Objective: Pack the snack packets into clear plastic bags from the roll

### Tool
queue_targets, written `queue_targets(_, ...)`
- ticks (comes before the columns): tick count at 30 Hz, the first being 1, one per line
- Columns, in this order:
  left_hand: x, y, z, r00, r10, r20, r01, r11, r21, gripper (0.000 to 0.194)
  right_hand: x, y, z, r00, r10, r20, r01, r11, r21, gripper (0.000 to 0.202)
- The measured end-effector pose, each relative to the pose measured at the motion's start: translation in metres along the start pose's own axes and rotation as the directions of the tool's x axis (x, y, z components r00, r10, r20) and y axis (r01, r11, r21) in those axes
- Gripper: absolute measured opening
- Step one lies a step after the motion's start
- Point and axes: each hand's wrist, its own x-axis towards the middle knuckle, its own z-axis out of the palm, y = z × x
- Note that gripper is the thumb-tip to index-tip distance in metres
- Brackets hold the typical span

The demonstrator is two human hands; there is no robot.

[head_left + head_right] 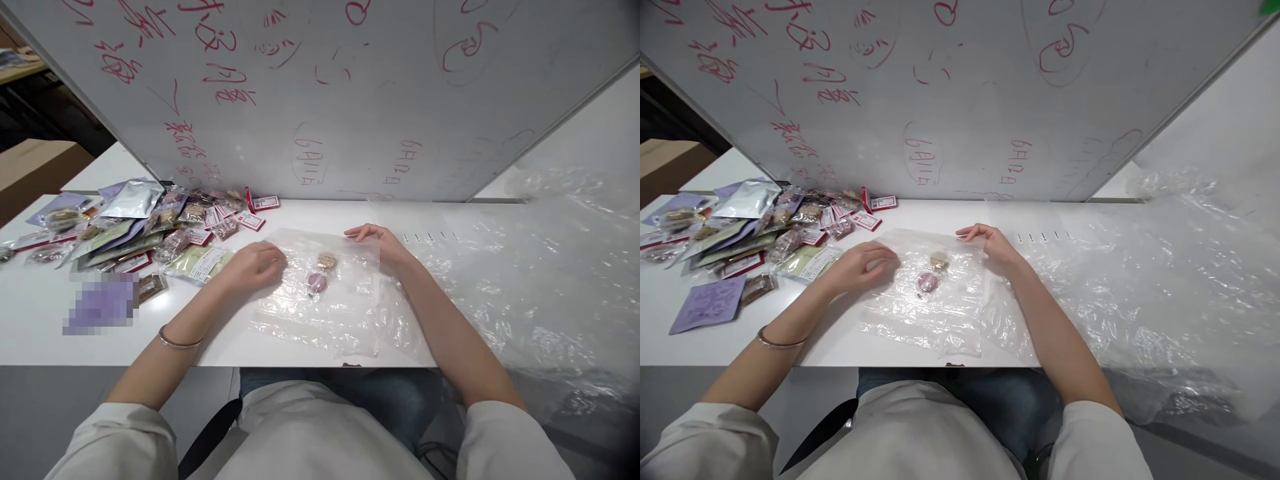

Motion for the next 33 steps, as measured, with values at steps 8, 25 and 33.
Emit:
queue_targets(8,-0.002,0.023,0.0,0.856,-0.376,-0.356,0.417,0.908,0.043,0.026,0.001,0.0,0.013,0.976,0.144,-0.165,-0.142,0.99,0.028,0.022)
queue_targets(25,-0.026,0.054,0.015,0.922,0.094,0.376,-0.169,0.971,0.17,0.053,-0.04,-0.047,0.051,0.902,-0.288,0.321,0.429,0.521,-0.738,0.03)
queue_targets(33,-0.015,0.043,0.006,0.944,0.175,0.281,-0.206,0.975,0.084,0.016,-0.038,-0.018,0.055,0.91,-0.026,0.415,0.378,0.467,-0.799,0.067)
